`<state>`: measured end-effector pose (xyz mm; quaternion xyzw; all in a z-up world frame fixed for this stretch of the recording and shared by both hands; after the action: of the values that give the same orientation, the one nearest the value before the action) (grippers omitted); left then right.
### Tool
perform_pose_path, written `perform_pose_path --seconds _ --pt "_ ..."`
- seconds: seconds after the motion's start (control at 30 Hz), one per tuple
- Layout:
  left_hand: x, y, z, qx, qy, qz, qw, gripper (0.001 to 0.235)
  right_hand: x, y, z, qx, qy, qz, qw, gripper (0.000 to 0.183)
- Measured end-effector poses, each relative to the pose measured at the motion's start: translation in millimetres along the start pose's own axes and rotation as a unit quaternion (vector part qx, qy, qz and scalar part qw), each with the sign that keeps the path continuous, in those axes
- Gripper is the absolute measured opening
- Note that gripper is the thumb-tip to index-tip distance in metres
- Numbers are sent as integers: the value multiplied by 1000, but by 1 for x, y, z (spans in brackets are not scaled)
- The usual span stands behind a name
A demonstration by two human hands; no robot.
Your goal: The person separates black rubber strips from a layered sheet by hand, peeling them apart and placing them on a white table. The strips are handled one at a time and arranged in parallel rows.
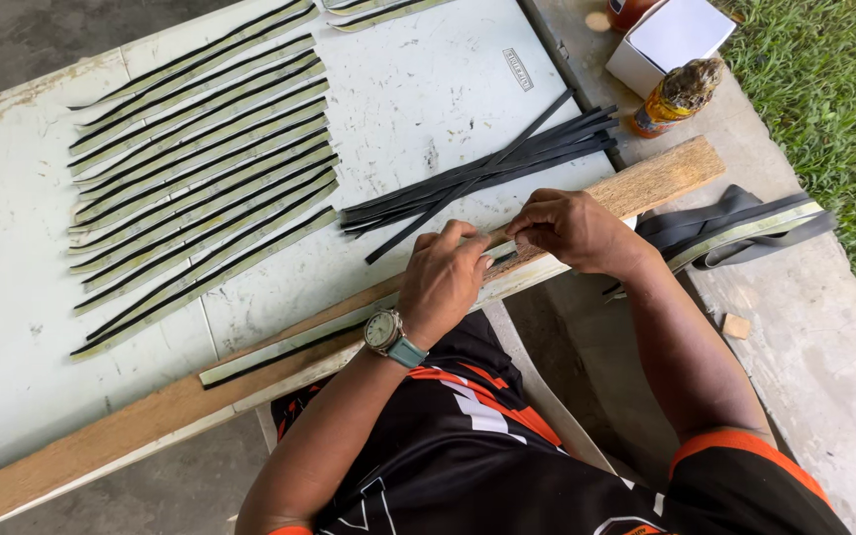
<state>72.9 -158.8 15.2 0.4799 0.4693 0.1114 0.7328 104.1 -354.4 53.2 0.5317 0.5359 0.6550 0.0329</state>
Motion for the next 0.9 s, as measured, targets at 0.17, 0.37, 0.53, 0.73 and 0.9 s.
perform_pose_path --seconds 0.17,0.37,0.53,0.73,0.9 --pt "0 -4 -4 8 -16 -35 999 22 -4 -6 -4 0 2 -16 1000 19" --pt "4 -11 -3 33 -43 -48 997 18 2 -8 -8 1 14 -47 999 11" --pt "5 -6 -3 62 -94 -8 994 22 7 -12 -17 -23 49 -58 997 12" --pt "5 -7 -1 88 -115 47 988 22 13 -15 -20 -30 51 -90 994 13" --pt "4 -10 1 81 -120 49 988 23 16 -16 -20 -28 52 -114 992 15"
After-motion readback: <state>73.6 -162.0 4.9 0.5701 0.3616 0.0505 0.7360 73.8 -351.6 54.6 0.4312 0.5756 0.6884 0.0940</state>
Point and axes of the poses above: each hand's wrist, its own z-axis towards the middle knuckle, its own y-axis out of the back of the hand, x = y × z, the point moved 3 cm from there along z, towards the middle knuckle, and after that the axes turned 15 degrees about x, right-handed, at the moved point
